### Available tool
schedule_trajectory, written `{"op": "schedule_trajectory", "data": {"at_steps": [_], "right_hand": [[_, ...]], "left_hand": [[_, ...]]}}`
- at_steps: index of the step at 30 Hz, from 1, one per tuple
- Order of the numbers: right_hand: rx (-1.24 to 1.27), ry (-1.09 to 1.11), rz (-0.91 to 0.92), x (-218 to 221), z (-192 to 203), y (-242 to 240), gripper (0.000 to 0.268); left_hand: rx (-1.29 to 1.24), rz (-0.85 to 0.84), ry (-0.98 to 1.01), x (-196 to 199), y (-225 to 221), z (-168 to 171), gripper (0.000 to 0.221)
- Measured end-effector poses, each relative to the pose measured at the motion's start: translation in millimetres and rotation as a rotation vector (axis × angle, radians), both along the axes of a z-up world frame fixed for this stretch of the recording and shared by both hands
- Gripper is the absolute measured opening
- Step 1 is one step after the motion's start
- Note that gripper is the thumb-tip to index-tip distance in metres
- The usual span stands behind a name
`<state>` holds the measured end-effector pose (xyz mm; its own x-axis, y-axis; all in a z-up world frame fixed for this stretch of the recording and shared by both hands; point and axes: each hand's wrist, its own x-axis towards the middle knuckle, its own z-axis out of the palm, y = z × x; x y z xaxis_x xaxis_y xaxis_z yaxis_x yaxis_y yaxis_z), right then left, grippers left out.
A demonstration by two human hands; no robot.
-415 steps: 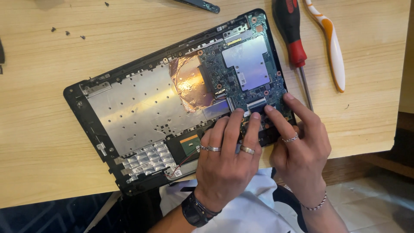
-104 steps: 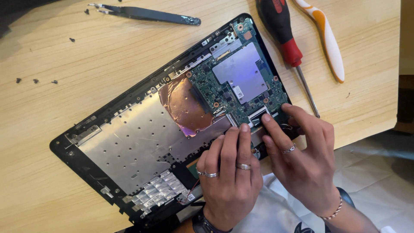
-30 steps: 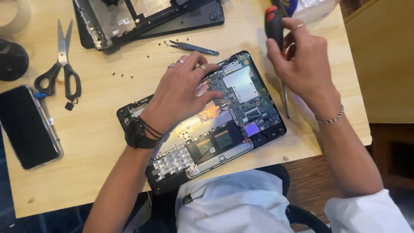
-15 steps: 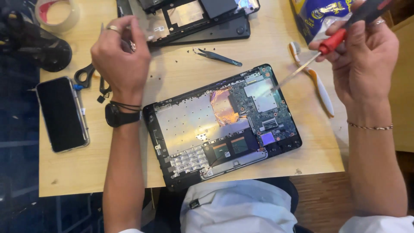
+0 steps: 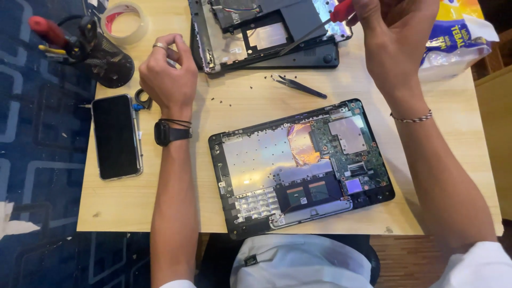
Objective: The person is disassembling a laptop by disconnecting internal ribbon cables and removing the battery unit.
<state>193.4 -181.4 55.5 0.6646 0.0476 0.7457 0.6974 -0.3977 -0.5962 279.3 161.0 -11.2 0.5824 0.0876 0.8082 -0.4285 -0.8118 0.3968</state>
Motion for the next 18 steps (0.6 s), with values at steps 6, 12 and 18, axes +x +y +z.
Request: {"op": "schedule_trajectory", "data": {"at_steps": [6, 12, 18], "right_hand": [[-0.164, -0.02, -0.021, 8, 1, 4, 0.026], [-0.174, 0.032, -0.017, 10, -9, 6, 0.035], [-0.214, 0.01, -0.023, 10, -10, -1, 0.026]], "left_hand": [[-0.009, 0.0, 0.042, 2, -4, -4, 0.01], [0.022, -0.02, 0.061, 2, -10, -10, 0.012], [0.027, -0.062, 0.041, -1, -14, -8, 0.011]]}}
